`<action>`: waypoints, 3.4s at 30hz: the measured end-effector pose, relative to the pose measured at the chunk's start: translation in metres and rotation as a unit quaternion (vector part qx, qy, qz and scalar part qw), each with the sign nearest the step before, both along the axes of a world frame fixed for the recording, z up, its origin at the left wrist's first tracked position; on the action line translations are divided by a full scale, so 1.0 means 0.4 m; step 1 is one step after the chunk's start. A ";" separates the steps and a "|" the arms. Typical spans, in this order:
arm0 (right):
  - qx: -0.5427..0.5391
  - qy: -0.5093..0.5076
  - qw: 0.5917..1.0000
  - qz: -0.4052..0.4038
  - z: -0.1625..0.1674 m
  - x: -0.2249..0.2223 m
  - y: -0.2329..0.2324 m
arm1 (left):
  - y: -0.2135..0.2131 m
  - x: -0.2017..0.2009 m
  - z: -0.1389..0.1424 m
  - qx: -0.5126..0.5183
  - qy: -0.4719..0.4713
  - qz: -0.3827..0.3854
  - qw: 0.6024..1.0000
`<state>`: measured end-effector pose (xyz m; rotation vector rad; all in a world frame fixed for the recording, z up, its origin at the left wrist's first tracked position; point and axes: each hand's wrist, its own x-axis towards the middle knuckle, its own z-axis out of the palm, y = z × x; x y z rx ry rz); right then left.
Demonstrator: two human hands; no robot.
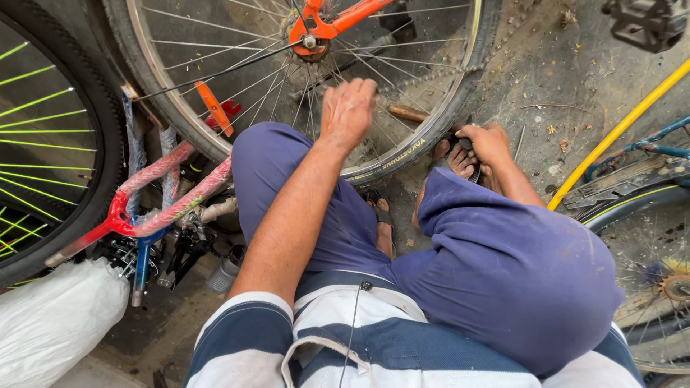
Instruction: The person sits on the ground beside an orange bicycle and works on the rear chain, using a hammer and punch to tap a chain link. They then reposition the bicycle, turn the pedals and chainring, and continue adjusting the chain and pedal area by hand.
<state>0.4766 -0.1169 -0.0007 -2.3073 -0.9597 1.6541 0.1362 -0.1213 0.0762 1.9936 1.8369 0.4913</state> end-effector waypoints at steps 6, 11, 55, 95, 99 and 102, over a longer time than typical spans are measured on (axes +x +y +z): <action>0.209 -0.204 0.952 0.093 0.018 0.102 -0.046 | 0.018 -0.004 -0.029 0.004 0.013 0.048 0.999; 0.287 -0.265 0.909 0.148 0.217 0.338 0.016 | 0.025 0.002 -0.076 0.023 0.009 0.022 0.999; 0.360 0.033 0.792 0.492 0.701 -0.164 0.153 | 0.083 0.008 0.030 -0.189 -0.185 0.080 0.961; 0.337 0.091 0.937 0.011 0.166 -0.392 -0.109 | -0.079 0.003 0.145 -0.010 -0.149 -0.064 0.987; 0.352 0.227 0.908 0.016 0.215 -0.368 -0.094 | -0.077 -0.013 0.158 -0.027 -0.137 -0.057 0.989; 0.348 0.204 0.915 0.011 0.236 -0.356 -0.062 | -0.078 -0.013 0.166 -0.026 -0.125 -0.053 0.990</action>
